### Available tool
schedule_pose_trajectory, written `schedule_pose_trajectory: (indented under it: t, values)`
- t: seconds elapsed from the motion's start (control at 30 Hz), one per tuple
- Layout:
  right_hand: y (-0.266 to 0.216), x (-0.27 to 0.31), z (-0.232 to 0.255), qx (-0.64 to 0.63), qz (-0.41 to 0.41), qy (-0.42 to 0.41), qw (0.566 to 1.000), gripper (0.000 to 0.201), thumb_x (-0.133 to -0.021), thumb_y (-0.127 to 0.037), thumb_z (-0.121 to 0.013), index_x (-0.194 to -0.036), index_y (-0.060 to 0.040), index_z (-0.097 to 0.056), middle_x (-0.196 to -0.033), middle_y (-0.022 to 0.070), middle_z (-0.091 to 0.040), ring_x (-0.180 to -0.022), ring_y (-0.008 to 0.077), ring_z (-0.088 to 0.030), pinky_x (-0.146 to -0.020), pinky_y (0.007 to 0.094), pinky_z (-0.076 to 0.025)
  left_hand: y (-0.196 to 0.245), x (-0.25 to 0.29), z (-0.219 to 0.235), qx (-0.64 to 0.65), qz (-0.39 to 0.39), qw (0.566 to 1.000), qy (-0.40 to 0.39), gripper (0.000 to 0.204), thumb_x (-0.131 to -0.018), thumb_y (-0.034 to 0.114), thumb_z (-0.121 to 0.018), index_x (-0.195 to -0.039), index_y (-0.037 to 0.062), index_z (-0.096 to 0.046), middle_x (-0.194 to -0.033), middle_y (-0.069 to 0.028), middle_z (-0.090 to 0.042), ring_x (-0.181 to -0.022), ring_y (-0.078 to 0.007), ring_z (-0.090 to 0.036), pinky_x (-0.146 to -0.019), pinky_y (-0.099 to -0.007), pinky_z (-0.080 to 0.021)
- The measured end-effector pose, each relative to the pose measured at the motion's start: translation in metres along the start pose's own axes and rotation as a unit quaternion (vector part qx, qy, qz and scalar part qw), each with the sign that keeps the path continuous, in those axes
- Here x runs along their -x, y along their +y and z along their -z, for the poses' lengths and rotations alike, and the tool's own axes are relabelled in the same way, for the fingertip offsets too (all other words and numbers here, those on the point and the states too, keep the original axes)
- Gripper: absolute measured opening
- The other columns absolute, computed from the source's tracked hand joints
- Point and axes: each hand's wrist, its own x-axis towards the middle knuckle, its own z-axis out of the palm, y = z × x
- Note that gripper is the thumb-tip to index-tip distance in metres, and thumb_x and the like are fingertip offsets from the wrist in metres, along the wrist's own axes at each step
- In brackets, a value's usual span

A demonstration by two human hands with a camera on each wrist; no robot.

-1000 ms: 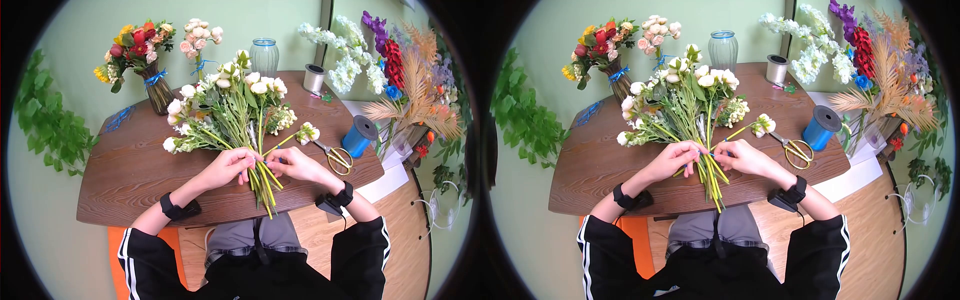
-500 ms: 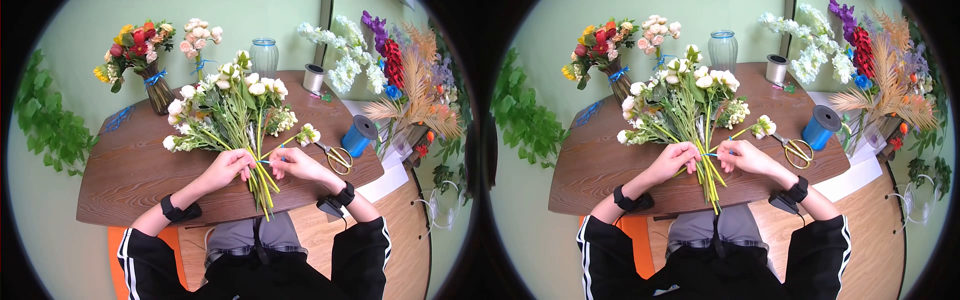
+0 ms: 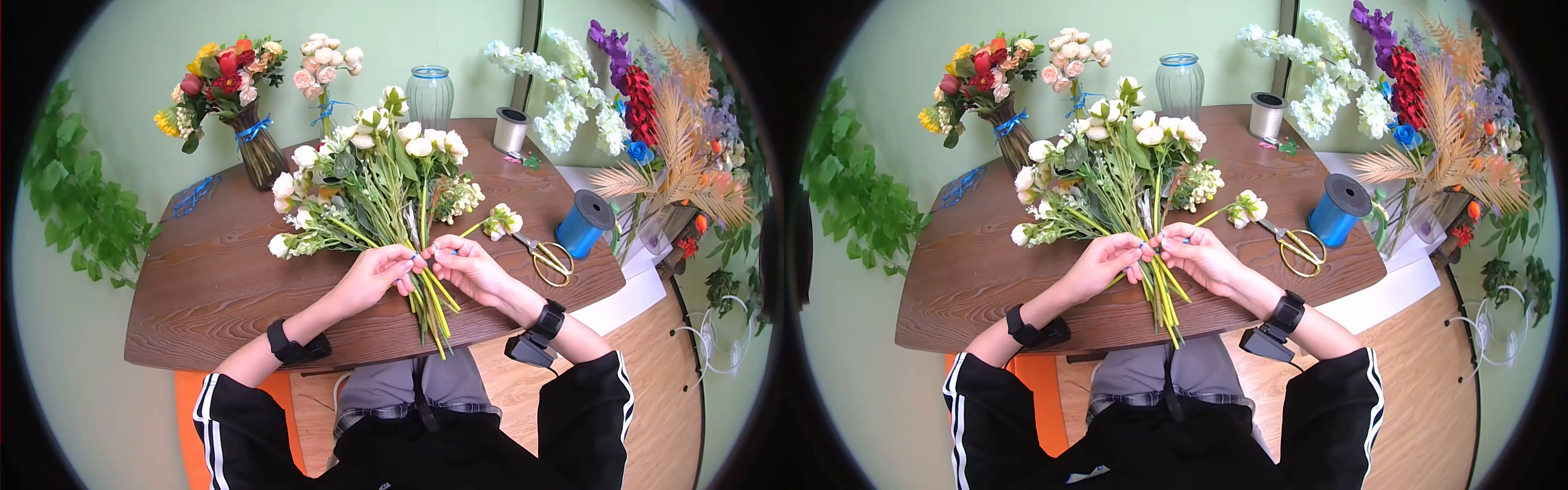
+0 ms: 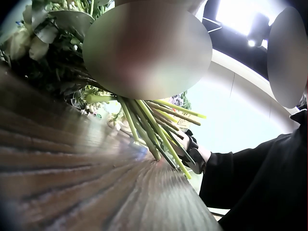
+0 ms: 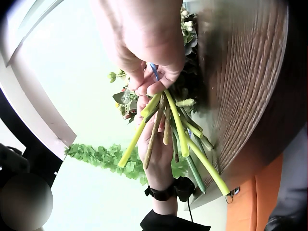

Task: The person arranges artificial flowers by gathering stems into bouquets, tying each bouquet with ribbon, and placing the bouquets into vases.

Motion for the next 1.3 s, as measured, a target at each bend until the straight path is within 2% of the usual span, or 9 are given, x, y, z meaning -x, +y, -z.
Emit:
schedule_pose_trajectory:
  t: [0.3,0.43,0.63,0.73,0.8,1.0,1.13,1.23,1.3]
  values:
    - [0.009,-0.006,-0.003,0.09,0.048,0.062,0.993,0.014,-0.077,-0.007,-0.057,-0.09,-0.0028,-0.054,-0.084,0.0058,-0.058,-0.078,0.0106,-0.055,-0.067,0.0217,-0.044,0.001,0.0,-0.003,-0.033,-0.003,0.999,0.014,0.015,-0.086,0.008,-0.041,-0.093,-0.0016,-0.05,-0.081,-0.005,-0.055,-0.061,-0.008,-0.052,-0.055,-0.0201,-0.044]
    - [0.007,-0.007,-0.003,0.121,0.069,0.052,0.989,0.012,-0.077,-0.007,-0.057,-0.087,-0.0023,-0.053,-0.08,0.0045,-0.058,-0.073,0.0089,-0.055,-0.066,0.0206,-0.044,0.001,-0.001,-0.004,-0.07,0.005,0.997,0.024,0.015,-0.084,0.004,-0.042,-0.097,-0.0004,-0.047,-0.081,-0.007,-0.056,-0.056,-0.0081,-0.052,-0.051,-0.0194,-0.044]
    - [0.003,-0.004,0.0,0.208,0.06,0.04,0.975,0.01,-0.076,-0.006,-0.057,-0.085,-0.0017,-0.054,-0.078,0.0034,-0.058,-0.071,0.0081,-0.055,-0.068,0.02,-0.044,0.011,-0.004,0.001,-0.02,0.015,1.0,0.007,0.039,-0.081,0.0,-0.045,-0.112,0.0031,-0.022,-0.077,-0.0128,-0.056,-0.055,-0.0104,-0.053,-0.05,-0.0205,-0.045]
    - [0.002,-0.003,0.0,0.257,0.092,0.024,0.962,0.008,-0.076,-0.006,-0.057,-0.083,-0.0017,-0.056,-0.078,0.0026,-0.058,-0.072,0.0079,-0.055,-0.069,0.0205,-0.044,0.005,-0.006,0.001,-0.012,0.033,0.999,0.039,0.043,-0.08,-0.001,-0.046,-0.112,0.0029,-0.017,-0.076,-0.0147,-0.056,-0.055,-0.0123,-0.054,-0.05,-0.0222,-0.046]
    - [-0.002,-0.004,-0.005,0.302,0.144,0.003,0.942,0.008,-0.076,-0.008,-0.057,-0.081,-0.0016,-0.057,-0.079,0.0017,-0.059,-0.072,0.0082,-0.055,-0.068,0.021,-0.044,0.006,-0.007,0.001,-0.011,0.048,0.998,0.044,0.042,-0.081,0.0,-0.047,-0.111,0.0045,-0.018,-0.074,-0.0127,-0.056,-0.055,-0.0122,-0.054,-0.05,-0.0223,-0.046]
    - [-0.015,-0.008,-0.016,0.453,0.098,-0.007,0.886,0.009,-0.076,-0.008,-0.056,-0.081,-0.001,-0.06,-0.076,0.0026,-0.06,-0.067,0.0068,-0.055,-0.062,0.0203,-0.044,0.014,-0.012,0.001,-0.059,0.074,0.995,0.032,0.042,-0.08,0.001,-0.049,-0.11,0.0049,-0.02,-0.072,-0.0117,-0.057,-0.057,-0.0124,-0.055,-0.05,-0.0225,-0.046]
    - [-0.012,-0.012,-0.018,0.463,0.126,0.044,0.876,0.01,-0.075,-0.008,-0.057,-0.081,-0.0006,-0.06,-0.072,0.003,-0.06,-0.064,0.0057,-0.054,-0.058,0.0195,-0.043,0.01,-0.01,0.003,-0.037,0.051,0.998,0.026,0.043,-0.08,0.002,-0.049,-0.111,0.0054,-0.02,-0.076,-0.0132,-0.059,-0.057,-0.0122,-0.054,-0.051,-0.0215,-0.045]
    - [-0.01,-0.011,-0.021,0.447,0.114,0.079,0.884,0.011,-0.074,-0.009,-0.058,-0.08,0.0,-0.06,-0.07,0.0029,-0.06,-0.063,0.0058,-0.054,-0.058,0.0195,-0.043,0.013,-0.002,-0.004,-0.062,0.033,0.995,0.071,0.044,-0.078,0.004,-0.053,-0.11,0.0021,-0.024,-0.075,-0.0111,-0.059,-0.057,-0.0129,-0.054,-0.052,-0.0226,-0.044]
    - [-0.01,-0.011,-0.023,0.434,0.106,0.103,0.889,0.011,-0.073,-0.009,-0.06,-0.079,0.0003,-0.06,-0.068,0.0029,-0.06,-0.063,0.0058,-0.054,-0.058,0.0197,-0.043,0.015,0.003,-0.007,-0.163,-0.005,0.982,0.097,0.043,-0.076,0.007,-0.055,-0.108,0.0024,-0.027,-0.076,-0.0089,-0.06,-0.056,-0.014,-0.054,-0.054,-0.0242,-0.042]
